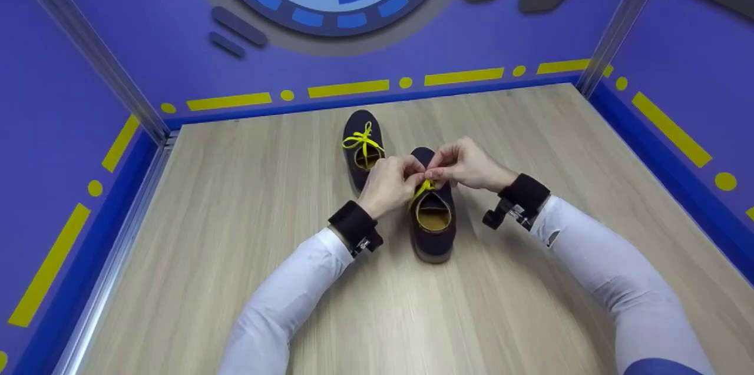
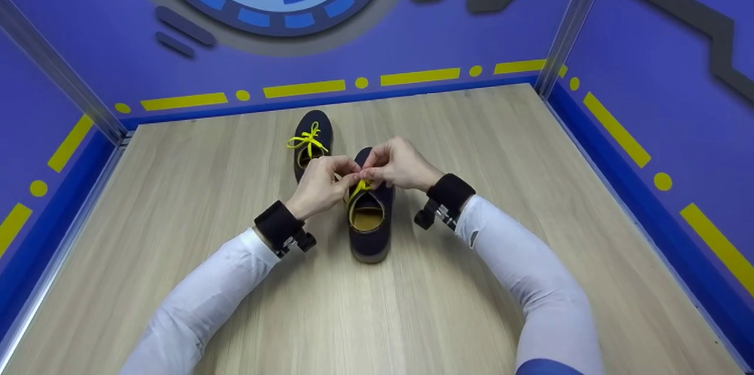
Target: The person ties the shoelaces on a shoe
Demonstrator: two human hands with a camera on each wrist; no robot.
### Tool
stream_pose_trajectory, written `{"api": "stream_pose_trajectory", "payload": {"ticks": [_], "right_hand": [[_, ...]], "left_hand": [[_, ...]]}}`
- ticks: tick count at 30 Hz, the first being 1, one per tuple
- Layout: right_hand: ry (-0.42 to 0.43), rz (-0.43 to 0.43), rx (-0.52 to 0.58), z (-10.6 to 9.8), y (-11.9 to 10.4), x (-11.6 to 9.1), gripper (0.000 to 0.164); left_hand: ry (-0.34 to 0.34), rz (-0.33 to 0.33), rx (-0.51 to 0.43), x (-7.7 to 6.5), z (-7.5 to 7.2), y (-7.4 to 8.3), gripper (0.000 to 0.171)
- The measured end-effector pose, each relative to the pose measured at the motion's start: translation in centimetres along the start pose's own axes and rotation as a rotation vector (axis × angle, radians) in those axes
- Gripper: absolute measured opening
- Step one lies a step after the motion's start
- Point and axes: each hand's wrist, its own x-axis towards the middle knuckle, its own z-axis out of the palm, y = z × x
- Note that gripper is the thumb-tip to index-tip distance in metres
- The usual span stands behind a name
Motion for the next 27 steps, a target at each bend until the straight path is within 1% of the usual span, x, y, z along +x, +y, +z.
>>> {"api": "stream_pose_trajectory", "payload": {"ticks": [4, 8, 11, 14, 16, 19, 22, 24, 27], "right_hand": [[0.008, -0.012, 0.01, 0.0, 0.1, 0.0, 0.013], [0.005, -0.03, 0.024, 0.1, 0.1, 0.1, 0.012], [-0.005, -0.034, 0.037, 0.0, 0.1, 0.1, 0.011], [-0.022, -0.029, 0.06, -0.1, 0.1, 0.0, 0.011], [-0.036, -0.023, 0.086, -0.2, 0.1, -0.1, 0.01], [-0.054, -0.011, 0.121, -0.3, 0.3, -0.1, 0.011], [-0.063, -0.008, 0.132, -0.4, 0.4, -0.1, 0.012], [-0.068, -0.009, 0.132, -0.4, 0.2, -0.2, 0.013], [-0.074, -0.02, 0.135, -0.3, -1.1, -0.6, 0.013]], "left_hand": [[-0.01, 0.002, 0.072, -0.1, -0.4, 0.1, 0.01], [-0.016, -0.013, 0.158, -0.1, -1.4, 0.7, 0.017], [-0.036, -0.031, 0.156, -0.4, -2.3, 1.4, 0.021], [-0.077, -0.023, 0.111, -0.8, -2.9, 2.3, 0.024], [-0.111, -0.008, 0.065, -1.0, -3.1, 2.9, 0.024], [-0.164, 0.004, -0.036, -1.3, -3.2, 3.4, 0.021], [-0.203, -0.004, -0.141, -1.6, -3.0, 3.6, 0.02], [-0.213, -0.008, -0.196, -1.7, -2.7, 3.6, 0.02], [-0.194, -0.016, -0.251, -1.8, -2.0, 3.7, 0.018]]}}
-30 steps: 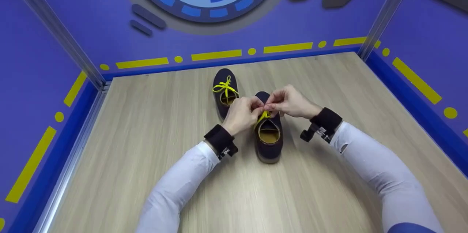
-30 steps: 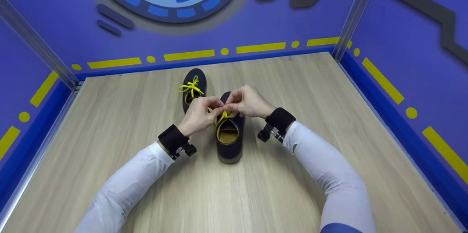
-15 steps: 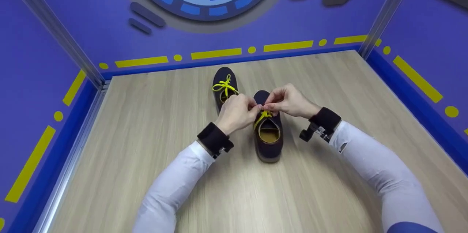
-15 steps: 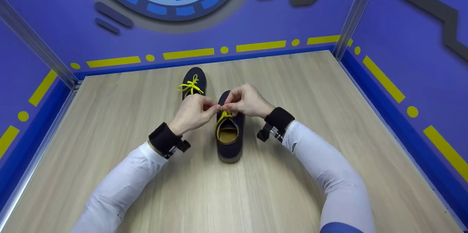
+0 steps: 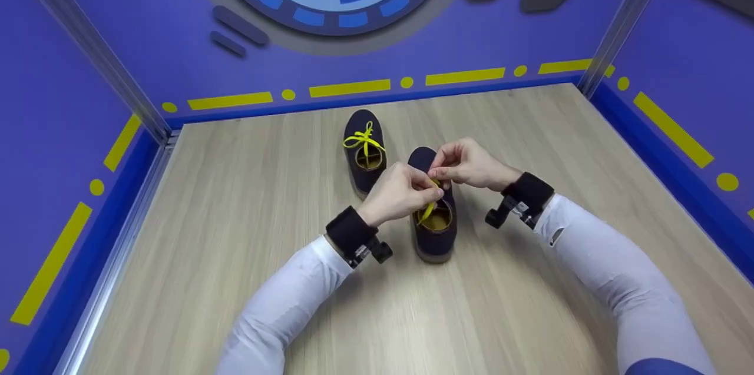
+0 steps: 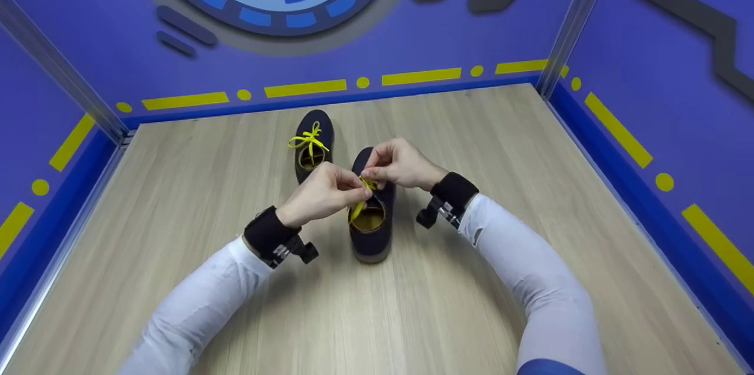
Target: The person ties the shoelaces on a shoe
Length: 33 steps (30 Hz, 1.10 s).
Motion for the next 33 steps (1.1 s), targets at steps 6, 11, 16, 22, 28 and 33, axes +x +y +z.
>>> {"api": "stream_pose_trajectory", "payload": {"ticks": [6, 11, 16, 22, 28, 33], "right_hand": [[0.008, -0.003, -0.011, 0.3, -1.4, -0.5, 0.008], [0.009, 0.055, -0.004, 0.1, -1.5, -0.5, 0.008], [0.022, 0.077, -0.01, 0.0, -1.2, -0.3, 0.008], [0.036, 0.15, 0.015, -0.5, 1.3, 0.8, 0.004], [0.037, 0.166, 0.04, -0.7, 1.9, 0.9, 0.02], [0.061, 0.162, 0.069, -0.5, 2.0, 0.7, 0.026]], "left_hand": [[0.088, 0.001, -0.043, 0.4, 2.2, 0.0, 0.012], [0.166, 0.0, -0.176, 0.8, 3.9, 0.1, 0.012], [0.1, -0.047, -0.106, 1.2, 4.0, 0.1, 0.023], [0.109, -0.108, 0.086, 1.5, 1.8, -0.4, 0.031], [0.285, -0.133, 0.088, 1.7, -0.1, -1.8, 0.017], [0.194, -0.114, 0.015, 1.9, 0.4, -2.8, 0.022]]}}
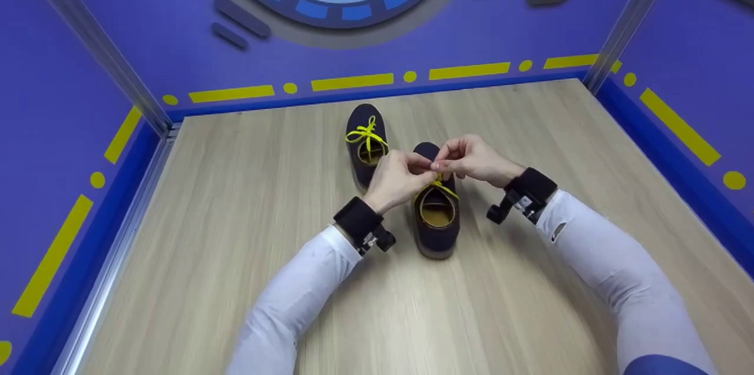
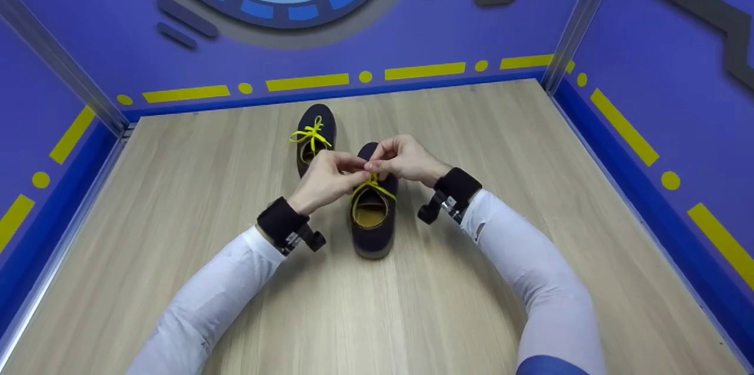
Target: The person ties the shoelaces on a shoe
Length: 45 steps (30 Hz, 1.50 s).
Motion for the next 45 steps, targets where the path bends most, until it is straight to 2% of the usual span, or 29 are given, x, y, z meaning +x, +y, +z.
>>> {"api": "stream_pose_trajectory", "payload": {"ticks": [4, 9, 12, 18, 24, 28, 32, 36, 39, 45], "right_hand": [[0.01, -0.009, 0.027, 0.1, 0.2, 0.1, 0.025], [0.005, -0.012, 0.06, 0.2, 0.5, 0.1, 0.022], [0.0, -0.021, 0.068, 0.2, 0.8, -0.1, 0.024], [-0.043, -0.066, 0.087, 0.2, 1.0, -0.5, 0.028], [-0.074, -0.141, 0.004, 1.0, 1.0, -0.6, 0.047], [-0.039, -0.185, -0.066, 1.3, 0.9, -0.5, 0.041], [-0.032, -0.199, -0.086, 1.2, 0.4, -0.5, 0.035], [-0.047, -0.233, -0.108, 1.3, -1.3, -1.2, 0.031], [-0.027, -0.263, -0.143, 1.5, -2.3, -1.6, 0.028], [0.015, -0.287, -0.232, 1.6, -2.8, -1.9, 0.024]], "left_hand": [[0.053, 0.009, -0.005, 0.0, 0.8, -0.3, 0.02], [0.12, 0.037, 0.06, -0.2, 1.3, -0.5, 0.014], [0.132, 0.052, 0.093, -0.1, 1.3, -0.5, 0.011], [0.141, 0.059, 0.088, -0.1, 1.4, -0.7, 0.011], [0.16, 0.052, 0.073, -0.2, 1.6, -0.9, 0.01], [0.173, 0.046, 0.056, -0.2, 1.6, -0.9, 0.012], [0.165, 0.051, 0.032, -0.2, 1.5, -1.0, 0.013], [0.13, 0.065, -0.016, -0.3, 1.2, -1.1, 0.011], [0.098, 0.081, -0.046, -0.3, 1.1, -1.3, 0.01], [0.074, 0.108, -0.036, -0.3, 1.0, -1.3, 0.009]]}}
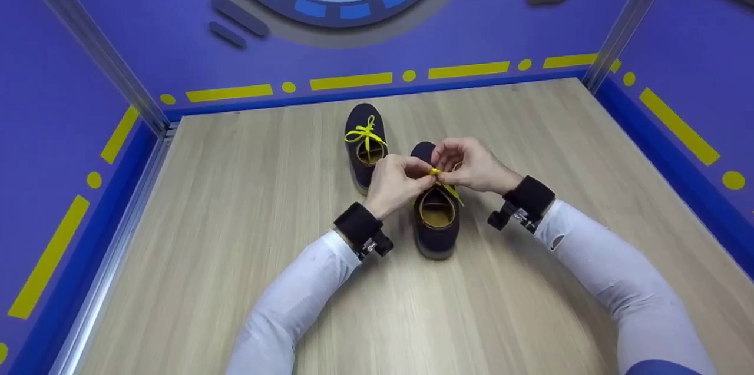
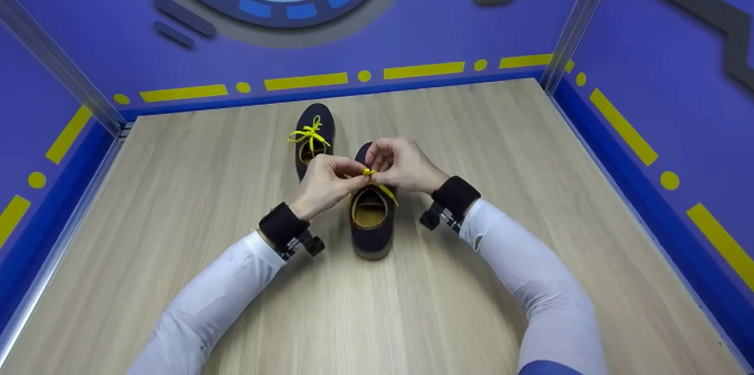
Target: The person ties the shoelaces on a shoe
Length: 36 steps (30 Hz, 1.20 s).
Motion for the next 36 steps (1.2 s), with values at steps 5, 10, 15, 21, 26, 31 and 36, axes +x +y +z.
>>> {"api": "stream_pose_trajectory", "payload": {"ticks": [5, 10, 15, 21, 26, 31, 36], "right_hand": [[-0.059, 0.025, 0.065, -0.3, 0.5, 0.0, 0.017], [-0.097, 0.119, 0.228, -0.8, 1.2, -0.2, 0.019], [-0.115, 0.127, 0.228, -1.0, 1.4, -0.4, 0.021], [-0.177, 0.146, 0.197, -1.5, 1.4, -0.8, 0.029], [-0.202, 0.171, 0.143, -2.2, 1.3, -1.2, 0.034], [-0.224, 0.175, 0.031, -2.7, 1.2, -1.3, 0.036], [-0.217, 0.157, -0.05, -2.6, 0.9, -1.3, 0.033]], "left_hand": [[0.036, 0.029, 0.075, -0.1, 0.3, 0.0, 0.008], [0.068, 0.077, 0.138, -0.3, 0.7, 0.0, 0.01], [0.076, 0.081, 0.145, -0.2, 0.9, 0.1, 0.008], [0.077, 0.019, 0.102, -0.1, 0.9, 0.0, 0.006], [0.066, -0.006, 0.054, 0.0, 0.9, -0.1, 0.01], [0.036, 0.003, 0.016, 0.0, 0.9, 0.1, 0.008], [0.019, -0.008, 0.004, 0.0, 0.8, 0.1, 0.008]]}}
